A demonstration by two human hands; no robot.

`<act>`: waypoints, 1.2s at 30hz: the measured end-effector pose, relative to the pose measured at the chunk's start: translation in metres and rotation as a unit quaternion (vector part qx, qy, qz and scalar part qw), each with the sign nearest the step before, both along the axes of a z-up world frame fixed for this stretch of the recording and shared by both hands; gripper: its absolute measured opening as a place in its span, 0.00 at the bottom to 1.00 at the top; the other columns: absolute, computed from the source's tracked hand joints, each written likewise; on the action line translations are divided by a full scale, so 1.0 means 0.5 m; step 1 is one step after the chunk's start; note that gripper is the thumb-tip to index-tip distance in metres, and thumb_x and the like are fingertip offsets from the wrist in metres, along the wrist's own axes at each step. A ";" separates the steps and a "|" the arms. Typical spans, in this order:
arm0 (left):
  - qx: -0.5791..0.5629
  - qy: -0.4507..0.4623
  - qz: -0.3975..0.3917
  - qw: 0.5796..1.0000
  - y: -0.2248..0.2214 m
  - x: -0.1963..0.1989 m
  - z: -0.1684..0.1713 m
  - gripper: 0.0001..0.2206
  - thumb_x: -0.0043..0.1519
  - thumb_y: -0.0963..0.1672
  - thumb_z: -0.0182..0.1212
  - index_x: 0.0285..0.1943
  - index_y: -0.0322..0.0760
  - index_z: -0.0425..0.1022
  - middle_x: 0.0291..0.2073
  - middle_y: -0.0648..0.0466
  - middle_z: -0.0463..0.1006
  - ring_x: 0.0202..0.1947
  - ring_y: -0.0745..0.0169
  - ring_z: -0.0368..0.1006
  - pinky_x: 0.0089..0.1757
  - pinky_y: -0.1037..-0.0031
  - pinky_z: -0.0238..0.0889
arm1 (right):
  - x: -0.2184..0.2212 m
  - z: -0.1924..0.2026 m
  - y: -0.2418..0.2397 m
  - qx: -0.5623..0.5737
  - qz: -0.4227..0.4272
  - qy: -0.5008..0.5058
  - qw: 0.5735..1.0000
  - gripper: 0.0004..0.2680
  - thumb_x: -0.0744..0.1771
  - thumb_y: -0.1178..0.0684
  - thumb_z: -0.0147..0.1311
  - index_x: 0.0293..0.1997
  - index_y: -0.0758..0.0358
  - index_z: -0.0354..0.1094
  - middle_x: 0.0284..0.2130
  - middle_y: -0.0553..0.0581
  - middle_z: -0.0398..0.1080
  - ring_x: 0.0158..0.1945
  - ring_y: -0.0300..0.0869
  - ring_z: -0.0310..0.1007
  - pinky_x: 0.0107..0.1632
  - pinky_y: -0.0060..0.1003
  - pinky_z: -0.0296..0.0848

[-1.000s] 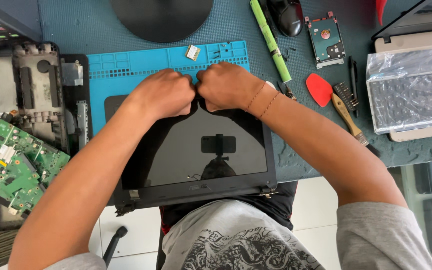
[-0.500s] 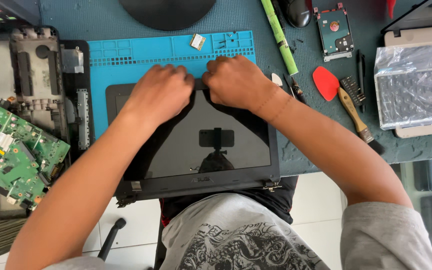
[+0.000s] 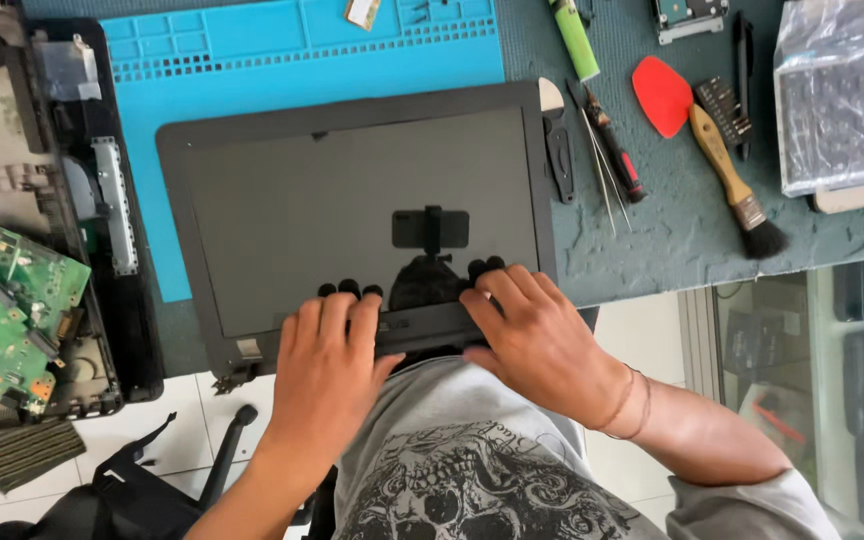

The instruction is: The person uses a prying tool to carefully separate the bezel from a laptop screen. They work around the edges, releasing clips and detaching the frame from the display panel.

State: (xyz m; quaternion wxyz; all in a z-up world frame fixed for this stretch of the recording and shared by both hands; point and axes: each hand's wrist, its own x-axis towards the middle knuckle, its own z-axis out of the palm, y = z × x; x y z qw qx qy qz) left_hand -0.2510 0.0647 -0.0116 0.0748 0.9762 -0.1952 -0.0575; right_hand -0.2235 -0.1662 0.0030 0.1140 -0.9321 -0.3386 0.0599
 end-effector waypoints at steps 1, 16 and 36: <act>-0.024 -0.005 0.031 0.999 -0.003 -0.004 -0.006 0.31 0.44 0.53 0.72 0.53 0.39 0.66 0.42 0.52 0.67 0.40 0.50 0.63 0.40 0.62 0.58 | -0.003 -0.002 0.007 -0.013 -0.011 -0.021 1.000 0.23 0.54 0.44 0.69 0.45 0.62 0.63 0.39 0.58 0.62 0.38 0.49 0.62 0.38 0.42 0.65; -0.084 0.009 -0.036 0.996 0.022 -0.003 -0.017 0.23 0.51 0.51 0.67 0.50 0.41 0.65 0.41 0.54 0.59 0.44 0.50 0.60 0.38 0.61 0.57 | 0.047 0.001 0.015 -0.075 0.009 0.132 0.988 0.19 0.53 0.49 0.60 0.42 0.66 0.67 0.35 0.59 0.63 0.41 0.49 0.63 0.41 0.41 0.67; 0.060 -0.223 -0.147 0.962 0.045 -0.003 -0.029 0.18 0.50 0.53 0.56 0.40 0.39 0.69 0.28 0.54 0.61 0.31 0.54 0.65 0.31 0.66 0.62 | 0.020 0.014 0.014 -0.109 -0.005 0.067 0.992 0.18 0.50 0.47 0.59 0.37 0.64 0.71 0.31 0.55 0.65 0.37 0.48 0.66 0.37 0.42 0.73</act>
